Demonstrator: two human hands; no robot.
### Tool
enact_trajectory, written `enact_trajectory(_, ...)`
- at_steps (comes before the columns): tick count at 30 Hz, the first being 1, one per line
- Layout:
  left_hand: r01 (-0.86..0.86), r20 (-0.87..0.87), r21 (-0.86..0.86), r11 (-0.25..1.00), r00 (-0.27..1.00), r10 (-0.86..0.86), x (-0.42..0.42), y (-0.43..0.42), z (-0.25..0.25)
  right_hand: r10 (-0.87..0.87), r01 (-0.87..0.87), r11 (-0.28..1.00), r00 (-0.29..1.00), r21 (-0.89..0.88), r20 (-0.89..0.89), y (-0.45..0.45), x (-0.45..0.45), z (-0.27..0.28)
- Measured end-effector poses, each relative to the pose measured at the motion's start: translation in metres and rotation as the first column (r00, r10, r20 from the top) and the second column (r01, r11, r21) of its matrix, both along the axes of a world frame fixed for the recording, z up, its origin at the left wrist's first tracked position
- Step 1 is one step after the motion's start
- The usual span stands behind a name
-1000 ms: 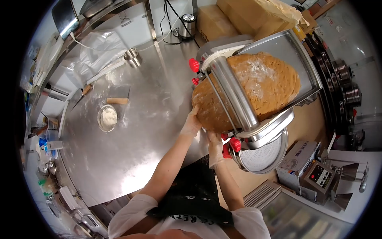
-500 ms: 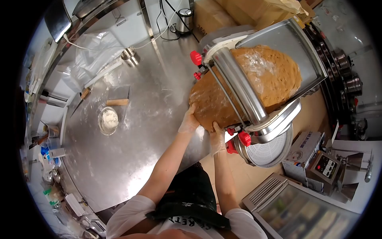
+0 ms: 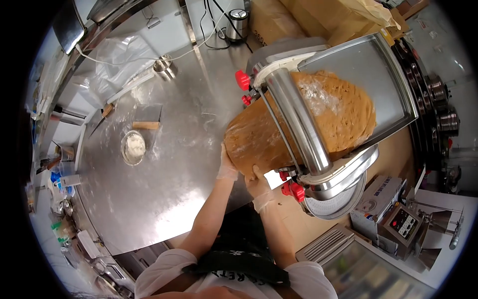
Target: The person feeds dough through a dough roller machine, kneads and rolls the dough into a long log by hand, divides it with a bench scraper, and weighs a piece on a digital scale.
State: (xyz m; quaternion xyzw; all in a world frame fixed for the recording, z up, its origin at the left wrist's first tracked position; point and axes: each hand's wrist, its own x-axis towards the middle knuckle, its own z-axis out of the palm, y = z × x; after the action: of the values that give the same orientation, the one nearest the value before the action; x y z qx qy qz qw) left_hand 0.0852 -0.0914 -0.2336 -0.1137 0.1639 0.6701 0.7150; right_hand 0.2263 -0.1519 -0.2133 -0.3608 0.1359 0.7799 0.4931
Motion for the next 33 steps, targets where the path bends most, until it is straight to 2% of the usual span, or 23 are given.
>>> enact_trajectory(2,-0.020,-0.162,0.040,0.999,0.986,0.026,0.024,-0.009,-0.015,0.050,-0.044,0.998,0.977,0.033,-0.205,-0.010,0.001,-0.002)
enact_trajectory(3,-0.030,-0.183,0.053,0.998,0.982,0.039,0.036,-0.011,-0.019,0.021,-0.030,0.999,0.972,-0.033,-0.232,-0.013,-0.003,0.004)
enact_trajectory(6,-0.059,-0.097,0.063,0.996,0.993,0.065,0.053,-0.003,-0.023,0.004,-0.011,0.989,0.999,-0.144,-0.051,-0.010,-0.018,0.068)
enact_trajectory(8,-0.070,-0.016,0.073,0.995,0.997,0.072,0.056,0.001,-0.024,0.196,-0.197,0.980,0.979,0.009,0.048,-0.017,-0.004,0.060)
enact_trajectory(10,-0.084,0.022,0.077,0.993,0.996,0.082,0.053,-0.003,-0.027,0.407,-0.421,0.898,0.905,0.128,0.121,-0.022,0.018,0.057)
enact_trajectory(14,-0.103,0.064,0.077,0.992,0.993,0.098,0.042,-0.020,-0.030,0.572,-0.605,0.775,0.795,0.183,0.204,-0.036,0.055,0.024)
enact_trajectory(15,-0.109,0.072,0.079,0.991,0.992,0.103,0.038,-0.024,-0.030,0.601,-0.645,0.758,0.748,0.097,0.281,-0.036,0.058,0.034)
enact_trajectory(22,-0.152,0.107,0.109,0.982,0.984,0.140,0.019,-0.054,-0.033,0.520,-0.544,0.839,0.802,-0.004,0.294,-0.048,0.070,0.016)
enact_trajectory(33,-0.160,0.140,0.139,0.977,0.980,0.140,-0.016,-0.088,-0.033,0.445,-0.468,0.879,0.873,0.086,0.201,-0.061,0.062,-0.017)
